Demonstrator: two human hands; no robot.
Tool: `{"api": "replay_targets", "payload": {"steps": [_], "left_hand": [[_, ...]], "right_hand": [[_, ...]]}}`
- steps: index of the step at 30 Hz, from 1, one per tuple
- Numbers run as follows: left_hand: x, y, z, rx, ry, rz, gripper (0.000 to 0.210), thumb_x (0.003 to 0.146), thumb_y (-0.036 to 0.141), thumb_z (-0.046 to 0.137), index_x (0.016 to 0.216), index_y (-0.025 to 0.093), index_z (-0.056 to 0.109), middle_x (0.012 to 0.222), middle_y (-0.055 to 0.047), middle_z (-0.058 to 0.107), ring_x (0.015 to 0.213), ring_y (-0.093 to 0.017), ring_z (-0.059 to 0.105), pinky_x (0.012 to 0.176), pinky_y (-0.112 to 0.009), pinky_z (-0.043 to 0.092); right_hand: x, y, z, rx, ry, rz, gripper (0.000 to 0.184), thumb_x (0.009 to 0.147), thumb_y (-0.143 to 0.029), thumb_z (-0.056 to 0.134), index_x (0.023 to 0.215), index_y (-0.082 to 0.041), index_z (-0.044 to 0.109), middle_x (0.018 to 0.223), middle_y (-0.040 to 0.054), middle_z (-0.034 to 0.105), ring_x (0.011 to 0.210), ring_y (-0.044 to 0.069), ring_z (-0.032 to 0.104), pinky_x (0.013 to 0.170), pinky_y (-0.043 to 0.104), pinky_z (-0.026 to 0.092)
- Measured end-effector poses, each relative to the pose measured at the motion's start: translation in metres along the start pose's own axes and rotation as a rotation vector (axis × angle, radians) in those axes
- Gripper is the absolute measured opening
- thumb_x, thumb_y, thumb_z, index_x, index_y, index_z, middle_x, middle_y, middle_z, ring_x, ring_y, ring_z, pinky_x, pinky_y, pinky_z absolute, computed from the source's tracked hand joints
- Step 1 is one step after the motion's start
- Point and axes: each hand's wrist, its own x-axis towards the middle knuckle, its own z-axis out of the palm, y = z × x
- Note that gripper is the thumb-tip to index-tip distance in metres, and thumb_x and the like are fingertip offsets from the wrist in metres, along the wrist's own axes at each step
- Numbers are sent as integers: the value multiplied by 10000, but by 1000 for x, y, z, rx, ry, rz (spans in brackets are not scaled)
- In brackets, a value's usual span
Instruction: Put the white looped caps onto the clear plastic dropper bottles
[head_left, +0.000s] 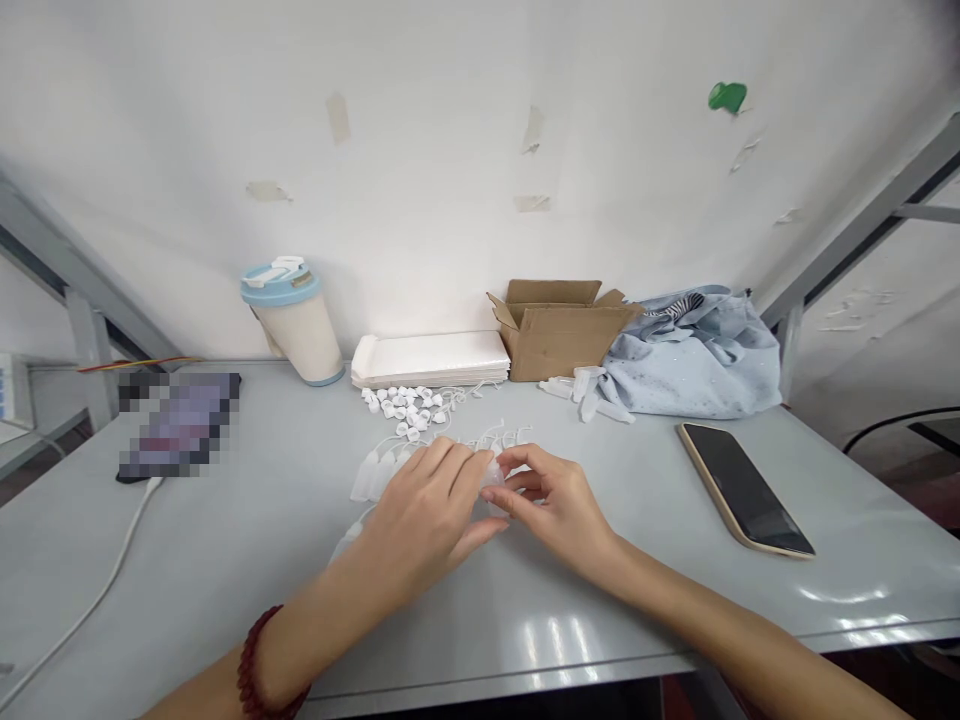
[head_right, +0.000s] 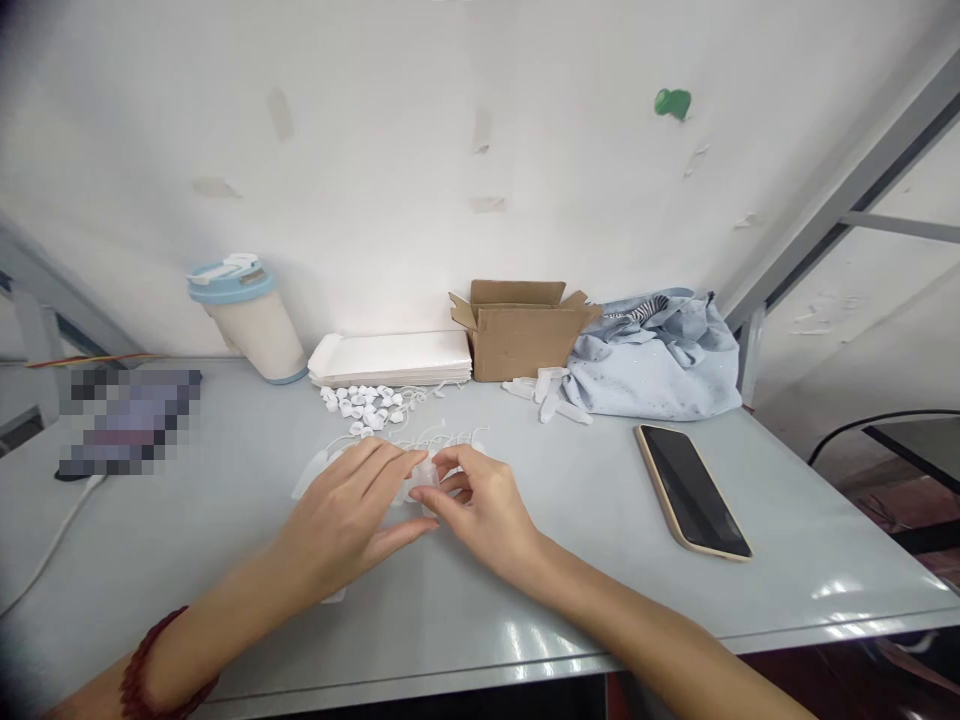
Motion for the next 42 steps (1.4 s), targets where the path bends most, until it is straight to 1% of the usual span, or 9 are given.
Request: {"api": "replay_targets", "payload": {"steps": [4,8,11,13,15,20,27,34,42], "left_hand": [[2,0,-4,48,-36,25,234,825,299,602,965,135,513,846,-76,551,791,-241,481,655,-368,417],[-7,-3,-15,-116,-124,2,194,766,231,625,900,156,507,864,-67,542,811,-229,470,669,-354,425],[-24,-5,-24,-265,-225,-63,276,739,215,642,972,186,497,906,-50,532,862,-221,467,705,-338,440],[-36,-5,-28,-318,-277,-102,315,713,194,646,989,199,494,894,-37,521,861,-216,460,706,-331,444],[-46,-4,-28,-339,-289,-132,333,688,162,641,986,201,498,881,-31,516,863,-216,451,716,-335,445],[-59,-4,-22,-318,-285,-133,311,694,144,622,984,193,522,892,-38,529,880,-226,447,757,-359,440],[-57,-9,-27,-255,-348,-140,258,718,211,657,960,203,566,888,-30,546,873,-226,450,760,-354,426],[-57,-16,-24,-214,-310,-137,293,724,254,666,1002,214,583,904,-25,562,889,-227,459,775,-351,415],[-61,-21,-26,-223,-318,-160,372,738,267,664,1095,242,564,971,-23,584,957,-238,476,816,-357,429]], "right_hand": [[-2,3,2,44,-50,52,211,768,-324,665,862,-165,564,759,4,589,578,121,629,500,229,531],[-6,-1,5,-11,-130,32,148,796,-289,638,842,-154,599,739,13,617,591,117,604,520,220,502],[-11,-8,5,-123,-291,-83,121,828,-250,613,885,-149,645,784,36,655,675,132,607,597,229,496],[-14,-11,5,-197,-424,-178,160,837,-234,609,956,-137,655,809,46,659,685,135,599,641,242,494],[-16,-14,4,-260,-521,-238,215,839,-236,612,1014,-115,648,832,60,654,705,148,600,673,256,497],[-17,-15,5,-365,-663,-252,298,853,-267,598,1102,-103,617,968,101,634,833,195,621,742,285,511],[-17,-11,8,-421,-691,-295,375,863,-301,585,1182,-105,568,1067,118,605,928,216,606,811,312,510],[-18,-6,9,-411,-676,-314,371,863,-315,585,1180,-125,564,1101,120,596,962,213,601,835,311,506],[-18,-7,9,-413,-673,-326,349,865,-310,583,1168,-138,567,1092,109,599,948,207,601,818,303,505]]}}
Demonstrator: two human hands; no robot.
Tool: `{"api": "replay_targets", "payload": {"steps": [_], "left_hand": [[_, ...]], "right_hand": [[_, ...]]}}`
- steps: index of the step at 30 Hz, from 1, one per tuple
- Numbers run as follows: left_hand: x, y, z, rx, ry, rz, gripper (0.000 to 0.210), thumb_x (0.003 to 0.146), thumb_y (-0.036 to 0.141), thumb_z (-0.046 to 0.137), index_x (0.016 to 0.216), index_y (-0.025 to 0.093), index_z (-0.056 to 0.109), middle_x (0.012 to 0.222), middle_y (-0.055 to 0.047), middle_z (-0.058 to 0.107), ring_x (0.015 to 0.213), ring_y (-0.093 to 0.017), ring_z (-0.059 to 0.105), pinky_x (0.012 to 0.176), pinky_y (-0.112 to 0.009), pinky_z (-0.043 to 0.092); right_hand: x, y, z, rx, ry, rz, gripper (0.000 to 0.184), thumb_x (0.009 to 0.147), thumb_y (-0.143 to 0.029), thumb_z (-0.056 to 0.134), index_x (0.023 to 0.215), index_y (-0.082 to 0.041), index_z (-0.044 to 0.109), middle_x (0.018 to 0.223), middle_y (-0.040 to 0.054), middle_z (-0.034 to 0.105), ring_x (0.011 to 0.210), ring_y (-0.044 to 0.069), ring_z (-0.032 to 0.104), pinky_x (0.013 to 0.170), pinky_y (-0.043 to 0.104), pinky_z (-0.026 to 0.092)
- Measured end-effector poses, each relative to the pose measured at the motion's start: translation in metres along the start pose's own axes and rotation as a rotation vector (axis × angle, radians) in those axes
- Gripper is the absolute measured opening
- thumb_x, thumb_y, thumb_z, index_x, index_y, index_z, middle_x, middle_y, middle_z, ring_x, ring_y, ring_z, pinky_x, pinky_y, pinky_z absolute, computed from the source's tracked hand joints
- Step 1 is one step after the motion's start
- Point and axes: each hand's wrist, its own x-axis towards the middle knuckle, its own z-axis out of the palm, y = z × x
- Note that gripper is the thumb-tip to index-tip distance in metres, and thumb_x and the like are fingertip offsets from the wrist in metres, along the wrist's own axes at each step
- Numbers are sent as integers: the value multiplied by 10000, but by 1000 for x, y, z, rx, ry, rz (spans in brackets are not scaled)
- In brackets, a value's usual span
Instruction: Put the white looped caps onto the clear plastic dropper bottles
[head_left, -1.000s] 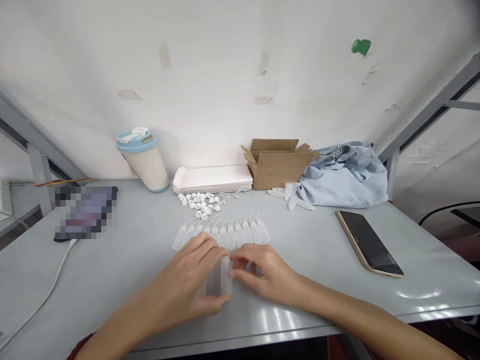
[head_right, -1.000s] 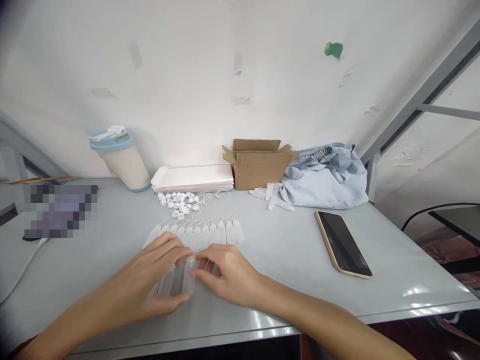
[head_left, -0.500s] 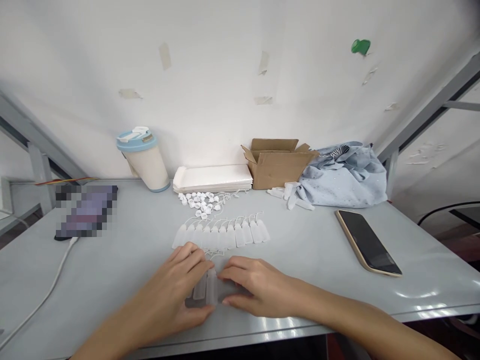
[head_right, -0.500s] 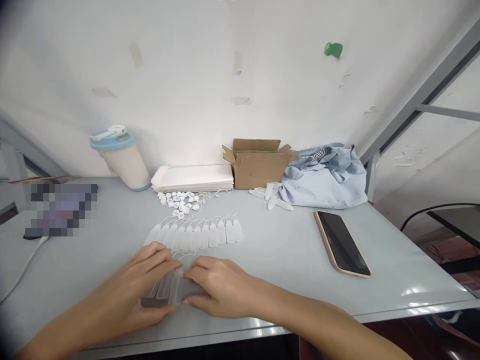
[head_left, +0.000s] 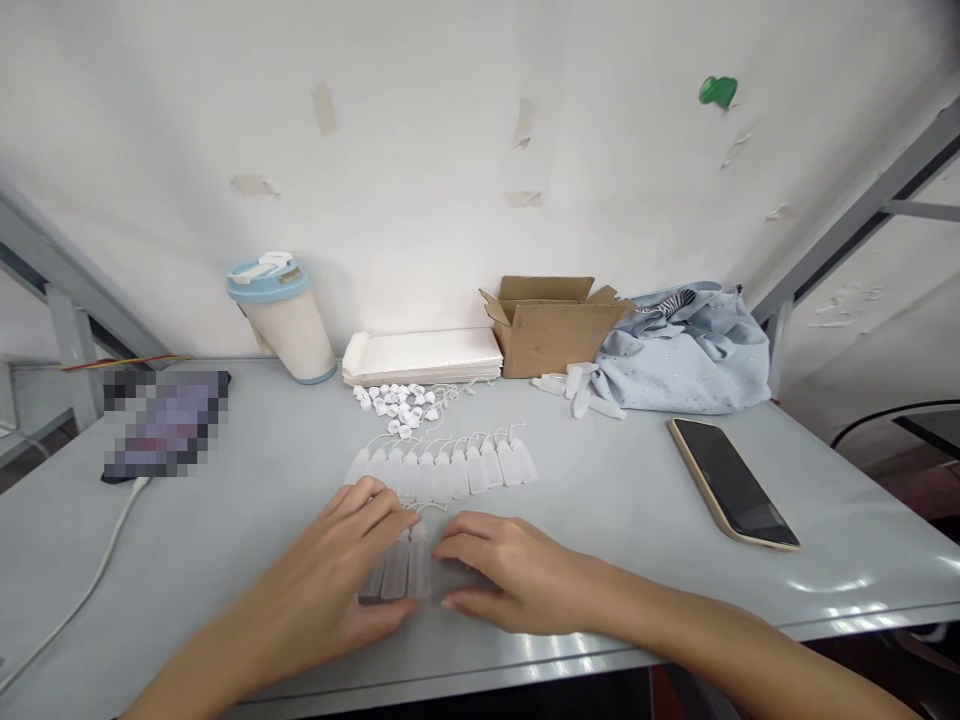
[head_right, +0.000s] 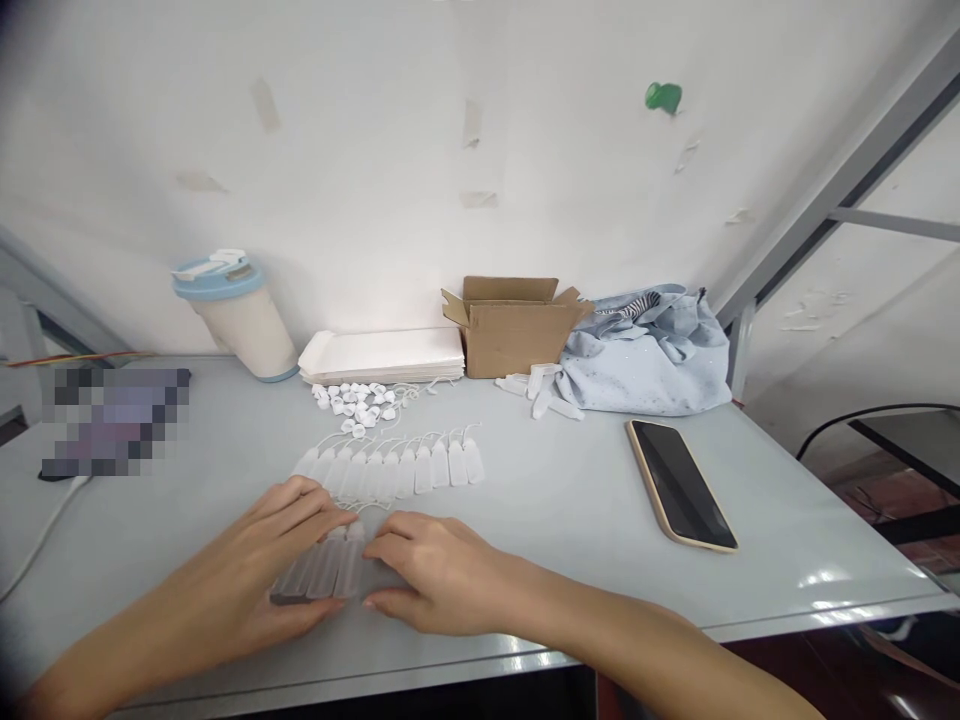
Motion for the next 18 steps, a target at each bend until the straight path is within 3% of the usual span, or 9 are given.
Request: {"api": "replay_targets", "payload": {"steps": [4,8,13,18], "left_hand": [[1,0,-8,-28,16,6,413,747,315,671,1136,250,549,997,-22,587,977,-230,477,819,-334,446],[18,-7,-18,-28,15,-10,252,815,331,592,1040,219,574,939,-34,585,952,-225,485,771,-321,455],[67,-35,-24,-2,104,-45,190,874,293,451,949,188,591,920,-61,603,954,-241,508,789,-361,451],[111,-62,-16,49,79,-142,277,837,215,377,920,163,637,971,-94,652,1023,-285,518,843,-408,445]], "right_hand": [[0,1,1,18,15,-17,338,869,-305,576,1156,-127,572,1075,111,605,933,203,604,803,298,507],[0,4,-4,60,87,-55,272,886,-292,553,1110,-141,588,1022,92,621,858,168,608,766,268,506],[2,27,-27,-2,341,-37,140,903,-213,511,966,-142,614,886,67,628,715,130,574,689,252,486],[-4,77,-62,-217,591,142,138,897,-169,471,912,-156,607,901,83,632,713,148,587,618,256,470]]}}
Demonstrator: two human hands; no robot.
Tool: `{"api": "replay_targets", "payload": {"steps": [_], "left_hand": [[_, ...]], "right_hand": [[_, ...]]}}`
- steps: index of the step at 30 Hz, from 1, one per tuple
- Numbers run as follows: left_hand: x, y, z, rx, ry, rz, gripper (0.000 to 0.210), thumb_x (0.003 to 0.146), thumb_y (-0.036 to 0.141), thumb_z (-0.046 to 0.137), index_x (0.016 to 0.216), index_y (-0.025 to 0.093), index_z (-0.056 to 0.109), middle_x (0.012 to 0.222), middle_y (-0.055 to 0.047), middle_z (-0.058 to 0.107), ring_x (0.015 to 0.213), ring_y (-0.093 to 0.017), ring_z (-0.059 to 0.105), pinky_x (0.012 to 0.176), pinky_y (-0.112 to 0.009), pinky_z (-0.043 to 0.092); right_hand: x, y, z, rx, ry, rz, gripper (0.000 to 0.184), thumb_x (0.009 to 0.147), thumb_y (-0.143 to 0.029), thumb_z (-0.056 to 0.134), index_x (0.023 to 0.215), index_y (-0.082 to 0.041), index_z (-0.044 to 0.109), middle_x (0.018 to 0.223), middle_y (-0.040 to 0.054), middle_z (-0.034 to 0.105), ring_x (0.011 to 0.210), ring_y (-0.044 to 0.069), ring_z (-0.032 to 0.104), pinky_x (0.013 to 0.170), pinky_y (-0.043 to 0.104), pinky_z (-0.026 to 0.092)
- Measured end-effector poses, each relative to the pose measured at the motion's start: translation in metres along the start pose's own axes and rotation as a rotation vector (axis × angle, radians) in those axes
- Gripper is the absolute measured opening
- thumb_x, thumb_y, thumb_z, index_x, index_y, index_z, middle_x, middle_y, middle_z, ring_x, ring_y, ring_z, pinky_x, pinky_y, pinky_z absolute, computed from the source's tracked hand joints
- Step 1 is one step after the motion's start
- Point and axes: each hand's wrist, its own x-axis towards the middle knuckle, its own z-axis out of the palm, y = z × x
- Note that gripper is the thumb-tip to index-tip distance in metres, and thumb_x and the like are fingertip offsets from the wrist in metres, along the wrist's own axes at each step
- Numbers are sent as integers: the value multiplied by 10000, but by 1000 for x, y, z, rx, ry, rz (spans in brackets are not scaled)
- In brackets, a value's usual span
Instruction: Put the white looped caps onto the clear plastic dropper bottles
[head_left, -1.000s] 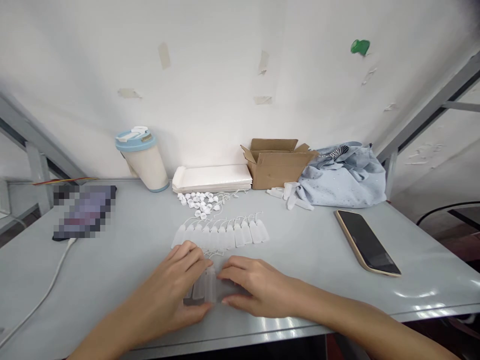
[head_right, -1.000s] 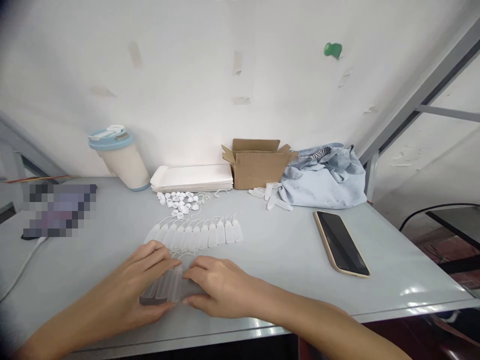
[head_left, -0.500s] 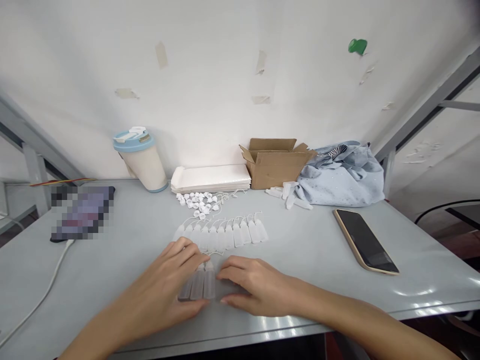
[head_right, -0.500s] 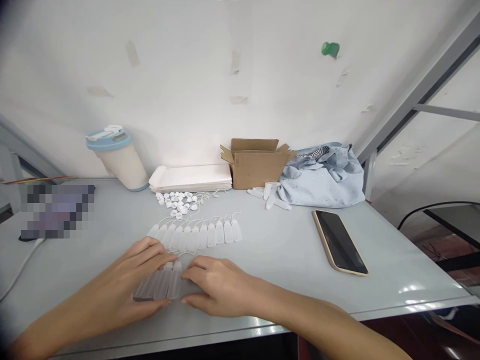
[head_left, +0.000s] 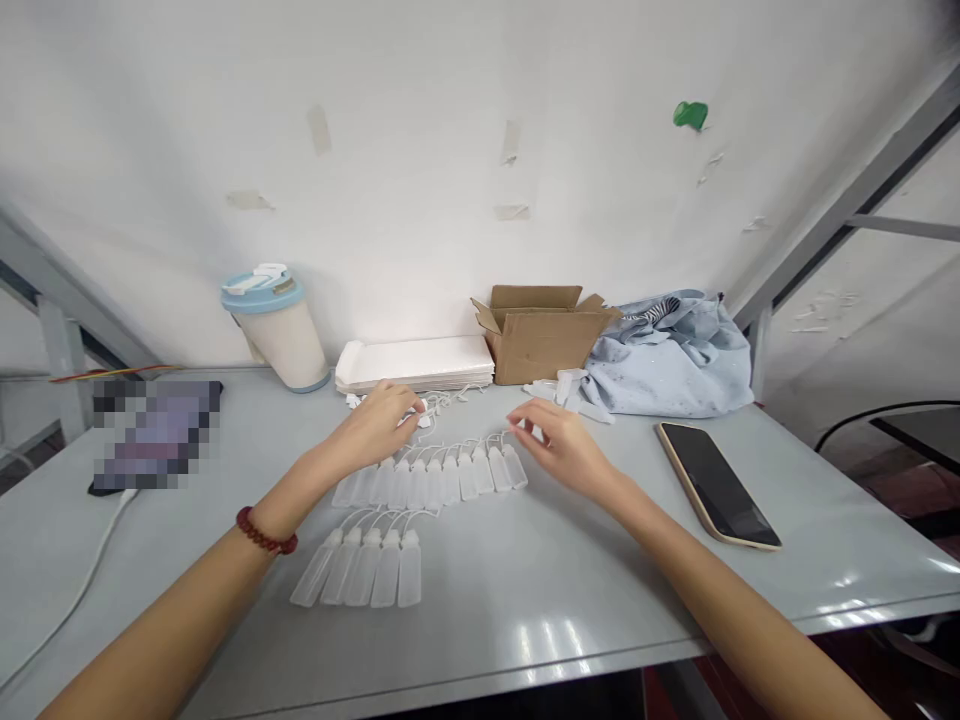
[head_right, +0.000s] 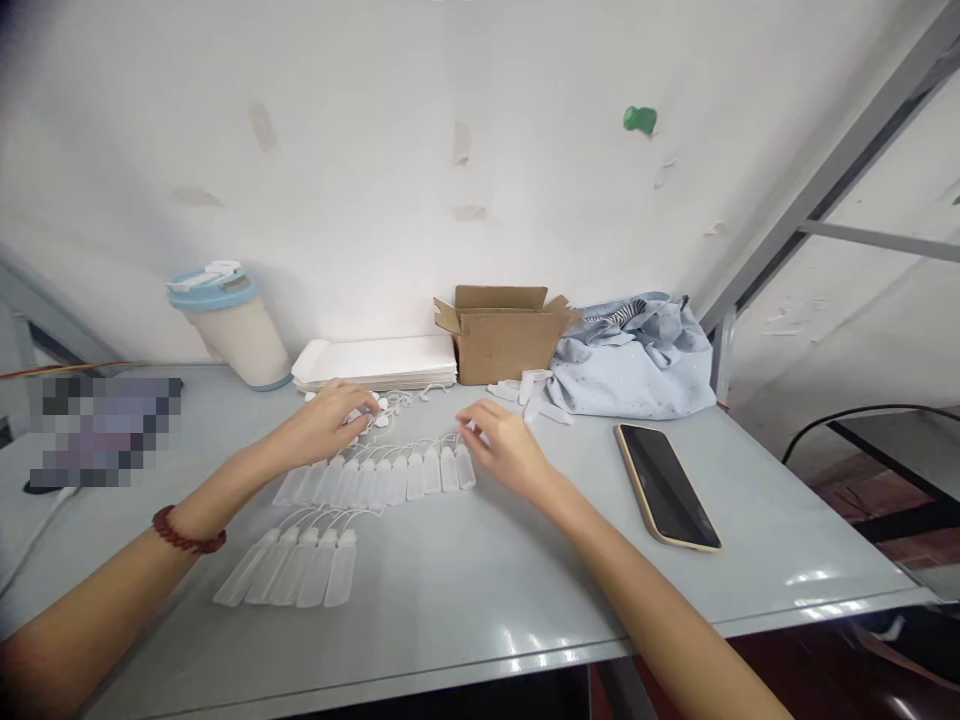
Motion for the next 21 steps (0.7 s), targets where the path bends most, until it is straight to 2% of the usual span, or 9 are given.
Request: {"api": "replay_targets", "payload": {"steps": [4,7,12,15,17,19,21], "left_hand": [[15,-2,10,6,-37,12,355,819,167,339,934,150,674,962,-97,678,1023,-289,531,868,-407,442],[19,-1,15,10,-55,17,391,804,148,326,937,139,694,942,-110,682,1016,-299,536,863,-414,444],[17,0,17,-2,-26,-6,421,779,148,334,1036,102,664,1036,-140,654,1086,-300,516,902,-416,437],[12,2,13,-58,42,-55,440,774,177,349,1109,105,626,1145,-140,616,1115,-282,514,898,-396,446],[8,5,8,-170,105,-124,431,771,225,391,1125,133,619,1165,-119,608,1044,-265,555,828,-370,475],[4,9,4,-317,162,-224,414,763,285,454,1122,168,625,1117,-91,621,859,-224,602,710,-332,492],[0,12,0,-447,210,-333,398,752,336,518,1102,193,642,1019,-65,639,673,-171,581,591,-290,468]], "right_hand": [[6,42,-16,-352,28,181,196,856,-112,489,1005,-150,611,1024,110,624,839,204,604,741,327,480],[6,61,-25,-427,18,246,280,831,-48,452,1040,-124,623,1068,142,607,982,251,570,796,350,464],[4,72,-31,-485,-53,289,403,752,48,407,1006,-136,660,1045,123,632,985,243,550,808,328,445],[3,72,-32,-522,-107,309,467,673,94,410,981,-133,678,1016,107,649,936,245,539,790,321,431],[3,72,-32,-542,-138,322,492,639,108,412,967,-135,688,1010,95,657,916,248,528,775,319,423],[2,72,-32,-554,-165,331,483,641,105,415,946,-142,697,1017,82,665,914,247,521,770,316,419],[2,72,-33,-562,-190,339,471,652,101,415,930,-147,702,1028,73,674,929,245,518,780,315,418]]}}
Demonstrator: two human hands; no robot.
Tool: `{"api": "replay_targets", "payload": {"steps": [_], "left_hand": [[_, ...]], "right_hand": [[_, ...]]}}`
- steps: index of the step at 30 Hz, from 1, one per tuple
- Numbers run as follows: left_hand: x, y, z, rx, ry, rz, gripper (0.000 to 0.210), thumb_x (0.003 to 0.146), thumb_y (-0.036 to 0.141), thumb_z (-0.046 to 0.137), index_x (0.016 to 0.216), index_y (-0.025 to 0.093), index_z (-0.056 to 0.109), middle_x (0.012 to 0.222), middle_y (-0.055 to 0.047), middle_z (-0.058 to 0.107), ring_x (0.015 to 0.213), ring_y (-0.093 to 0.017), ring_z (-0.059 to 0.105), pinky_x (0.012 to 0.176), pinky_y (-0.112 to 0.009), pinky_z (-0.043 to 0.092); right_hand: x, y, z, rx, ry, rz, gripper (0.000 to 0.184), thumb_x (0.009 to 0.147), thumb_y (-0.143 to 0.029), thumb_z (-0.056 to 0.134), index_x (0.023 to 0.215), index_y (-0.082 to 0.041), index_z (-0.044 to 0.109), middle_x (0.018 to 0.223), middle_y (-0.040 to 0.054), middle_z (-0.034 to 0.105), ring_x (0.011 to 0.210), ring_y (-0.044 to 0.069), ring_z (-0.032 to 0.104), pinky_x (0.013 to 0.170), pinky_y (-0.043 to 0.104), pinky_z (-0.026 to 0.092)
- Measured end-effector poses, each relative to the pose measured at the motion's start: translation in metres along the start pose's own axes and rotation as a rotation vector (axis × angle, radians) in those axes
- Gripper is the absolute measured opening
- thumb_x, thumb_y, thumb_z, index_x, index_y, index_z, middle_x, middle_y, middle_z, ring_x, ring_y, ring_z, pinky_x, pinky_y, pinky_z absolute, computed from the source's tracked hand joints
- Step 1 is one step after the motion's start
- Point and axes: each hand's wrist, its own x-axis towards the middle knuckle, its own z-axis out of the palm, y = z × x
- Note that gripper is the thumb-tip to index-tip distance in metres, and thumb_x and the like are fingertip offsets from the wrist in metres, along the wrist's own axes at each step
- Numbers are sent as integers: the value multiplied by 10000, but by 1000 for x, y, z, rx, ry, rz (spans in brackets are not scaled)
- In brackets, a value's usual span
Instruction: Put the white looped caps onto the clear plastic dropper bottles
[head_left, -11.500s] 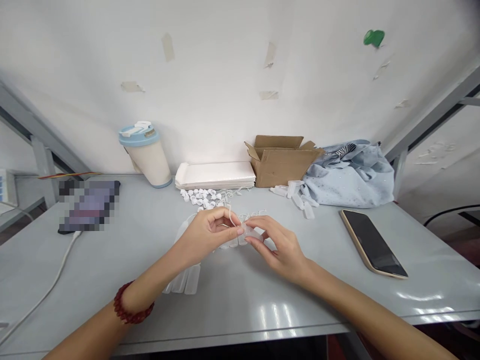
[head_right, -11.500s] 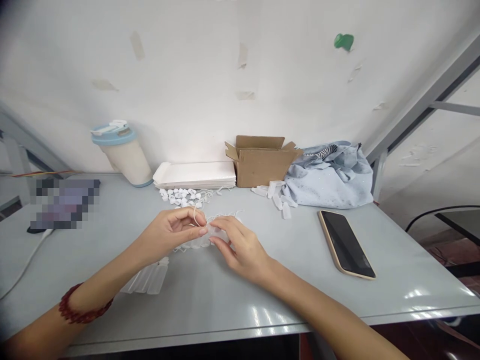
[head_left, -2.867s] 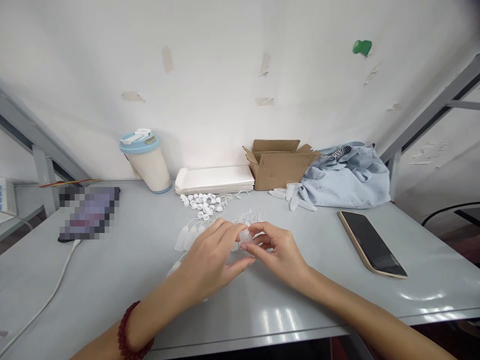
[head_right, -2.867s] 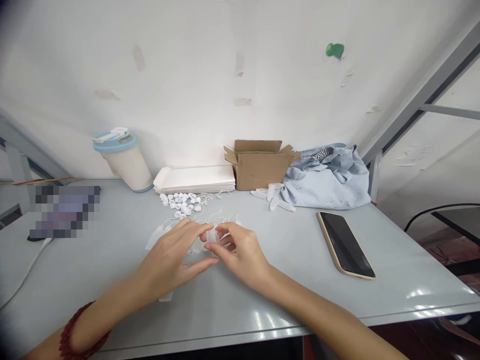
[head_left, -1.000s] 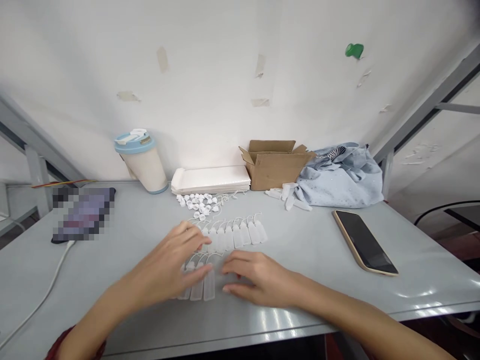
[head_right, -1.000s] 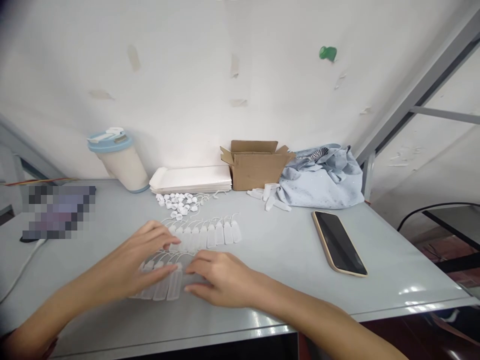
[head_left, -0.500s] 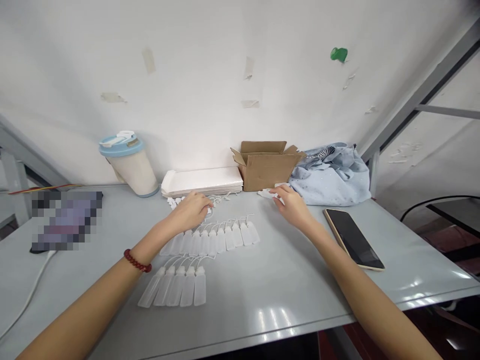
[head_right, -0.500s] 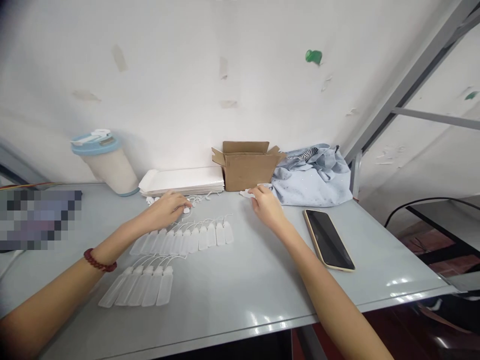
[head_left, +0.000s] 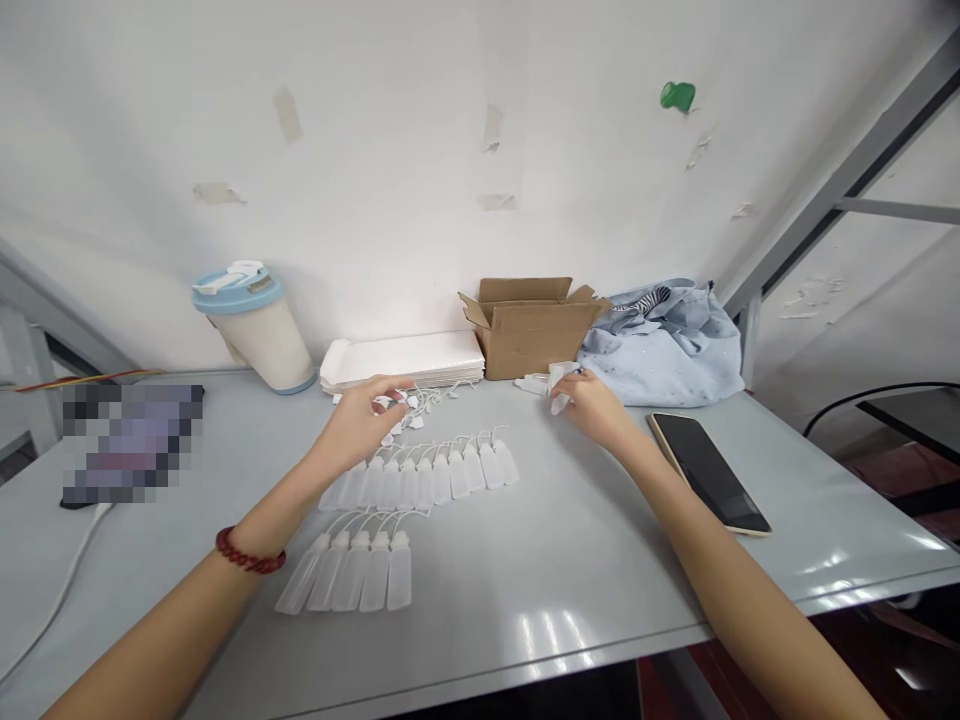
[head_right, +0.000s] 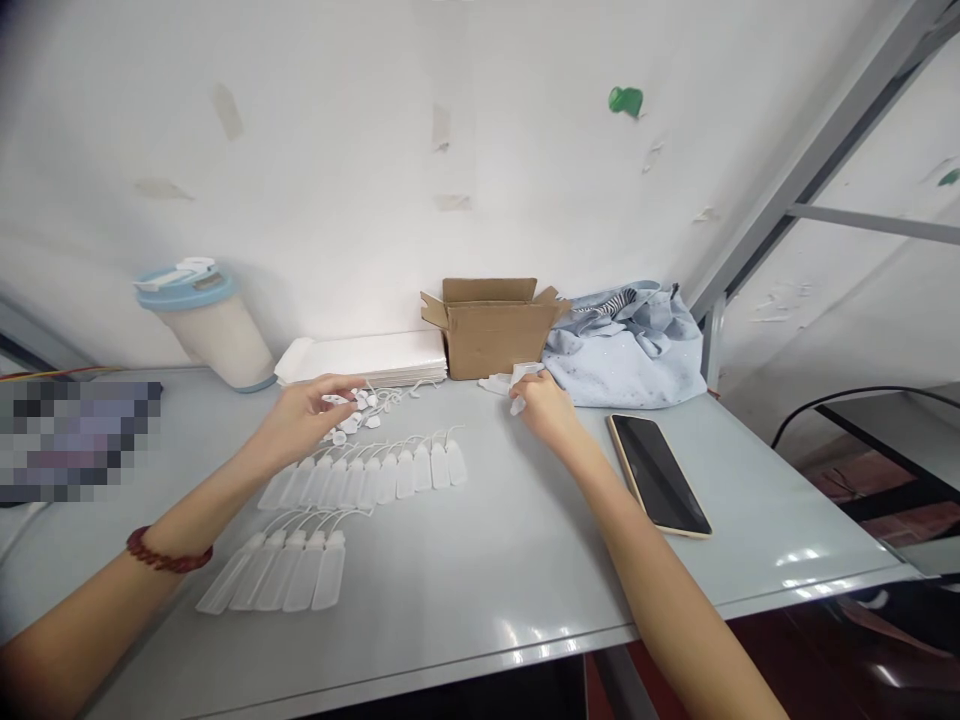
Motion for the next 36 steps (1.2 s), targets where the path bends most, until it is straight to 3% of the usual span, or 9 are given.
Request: {"api": "replay_targets", "payload": {"steps": [2,4,9,13,17,22,29,36], "left_hand": [[-5,2,-2,-119,61,-94,370,731,360,580,1054,201,665,912,-45,645,608,-147,554,528,-259,429],[-10,3,-2,-241,116,-146,323,698,355,643,973,191,686,854,-38,651,663,-155,572,549,-246,428],[-20,4,-2,-458,185,-183,194,645,298,730,769,166,664,805,-32,668,738,-159,595,622,-240,461],[-24,7,-1,-528,182,-164,195,662,291,737,804,172,676,759,-10,666,676,-131,593,647,-245,473],[-28,15,0,-590,143,-187,217,672,299,739,836,166,687,728,-23,690,731,-167,649,708,-277,499],[-39,29,2,-602,62,-197,208,688,326,732,817,167,693,727,-36,709,746,-195,677,686,-287,524],[-51,43,10,-589,-144,-146,138,727,315,674,762,181,686,678,-18,697,662,-180,666,666,-295,542],[-56,49,12,-537,-214,-123,165,734,347,657,771,189,687,667,-17,678,613,-166,629,622,-284,520]], "right_hand": [[0,0,-1,-10,-20,3,468,659,100,412,927,-148,705,1038,69,678,947,247,517,792,316,420],[0,-1,-1,-18,-36,7,473,661,103,410,938,-144,703,1048,73,678,964,254,515,794,321,424],[-2,-5,-2,-17,-56,-4,468,654,95,421,958,-134,694,1013,104,674,982,286,517,764,345,445],[-3,-10,-2,15,-20,-34,404,684,59,457,975,-111,679,1026,136,650,981,301,530,773,376,457],[-4,-22,-3,84,46,-113,314,750,-57,545,1041,-133,637,1017,116,641,982,275,545,830,388,462],[-20,-58,-7,367,263,-353,232,837,-149,525,1062,-161,579,1012,123,611,958,254,578,816,403,488],[-51,-106,-13,483,277,-545,256,895,-148,454,1143,-168,511,1013,122,568,846,198,598,697,323,528],[-59,-113,-12,459,313,-587,275,906,-156,448,1177,-177,490,1002,121,568,829,192,603,665,306,533]]}}
